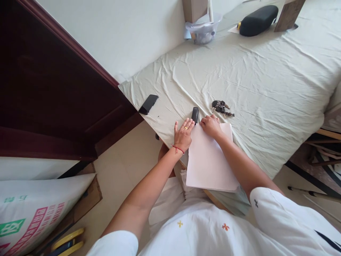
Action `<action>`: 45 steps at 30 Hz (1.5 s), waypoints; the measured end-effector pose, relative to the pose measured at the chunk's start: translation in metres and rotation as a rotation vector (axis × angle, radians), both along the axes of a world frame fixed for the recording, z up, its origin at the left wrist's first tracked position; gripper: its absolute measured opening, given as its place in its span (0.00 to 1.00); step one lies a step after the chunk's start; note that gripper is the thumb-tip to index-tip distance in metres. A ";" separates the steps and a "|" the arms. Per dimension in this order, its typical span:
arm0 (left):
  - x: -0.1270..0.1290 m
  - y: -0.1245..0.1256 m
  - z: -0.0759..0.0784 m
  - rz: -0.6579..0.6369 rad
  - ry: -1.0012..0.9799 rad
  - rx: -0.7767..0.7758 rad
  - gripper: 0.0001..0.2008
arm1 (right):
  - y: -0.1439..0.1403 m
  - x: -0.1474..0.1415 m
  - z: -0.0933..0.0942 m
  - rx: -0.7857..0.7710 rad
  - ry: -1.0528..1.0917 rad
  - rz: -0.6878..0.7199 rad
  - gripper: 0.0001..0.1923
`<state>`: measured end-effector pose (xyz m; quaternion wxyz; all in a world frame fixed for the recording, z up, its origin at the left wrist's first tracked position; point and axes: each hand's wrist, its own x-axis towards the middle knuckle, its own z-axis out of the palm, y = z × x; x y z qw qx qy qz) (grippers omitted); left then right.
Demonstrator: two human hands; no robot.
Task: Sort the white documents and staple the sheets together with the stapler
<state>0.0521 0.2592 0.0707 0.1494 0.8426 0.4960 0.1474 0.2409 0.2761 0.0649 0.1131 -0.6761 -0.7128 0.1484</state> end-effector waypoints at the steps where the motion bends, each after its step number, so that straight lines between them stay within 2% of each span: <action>1: 0.000 0.000 0.000 -0.006 0.014 0.013 0.34 | 0.001 0.000 -0.001 0.002 -0.006 0.000 0.18; 5: 0.000 0.002 0.006 -0.021 0.024 0.002 0.32 | 0.003 -0.001 0.000 -0.012 -0.027 -0.009 0.18; 8: -0.002 0.009 0.008 -0.002 -0.051 -0.052 0.33 | 0.001 -0.003 0.004 -0.017 -0.026 -0.006 0.19; 10: -0.004 0.011 0.004 0.019 -0.187 -0.072 0.33 | -0.006 -0.004 0.006 -0.012 -0.017 0.008 0.19; 13: -0.009 0.002 -0.009 0.072 -0.506 -0.078 0.31 | -0.023 -0.004 0.006 -0.005 0.010 0.026 0.19; 15: -0.015 -0.017 -0.018 0.200 -0.715 -0.107 0.26 | -0.037 -0.003 0.005 0.018 0.052 0.037 0.18; 18: -0.027 -0.060 -0.024 0.391 -0.948 -0.279 0.24 | -0.054 -0.003 0.006 0.134 0.173 0.060 0.17; 23: -0.045 -0.141 -0.019 0.265 -1.252 -0.720 0.31 | -0.069 -0.014 0.016 0.360 0.302 0.085 0.17; 25: -0.052 -0.164 -0.019 0.267 -1.246 -0.870 0.30 | -0.075 -0.024 0.019 0.426 0.341 0.092 0.16; 28: -0.063 -0.187 -0.024 0.365 -1.157 -1.018 0.32 | -0.084 -0.038 0.016 0.481 0.394 0.117 0.16; 31: -0.071 -0.200 -0.032 0.454 -1.155 -1.055 0.35 | -0.088 -0.039 0.004 0.521 0.413 0.089 0.17; 34: -0.076 -0.209 -0.039 0.541 -1.231 -1.032 0.33 | -0.085 -0.020 -0.011 0.581 0.408 -0.036 0.16; 36: -0.076 -0.213 -0.043 0.603 -1.280 -1.012 0.32 | -0.082 -0.003 -0.020 0.525 0.463 -0.094 0.18; 39: -0.072 -0.218 -0.047 0.664 -1.356 -0.999 0.32 | -0.082 0.014 -0.026 0.350 0.523 -0.148 0.24; 42: -0.067 -0.221 -0.051 0.697 -1.393 -0.974 0.32 | -0.084 0.018 -0.024 0.233 0.512 -0.109 0.30; 45: -0.064 -0.221 -0.051 0.707 -1.391 -0.939 0.32 | -0.087 0.017 -0.020 0.161 0.588 -0.047 0.31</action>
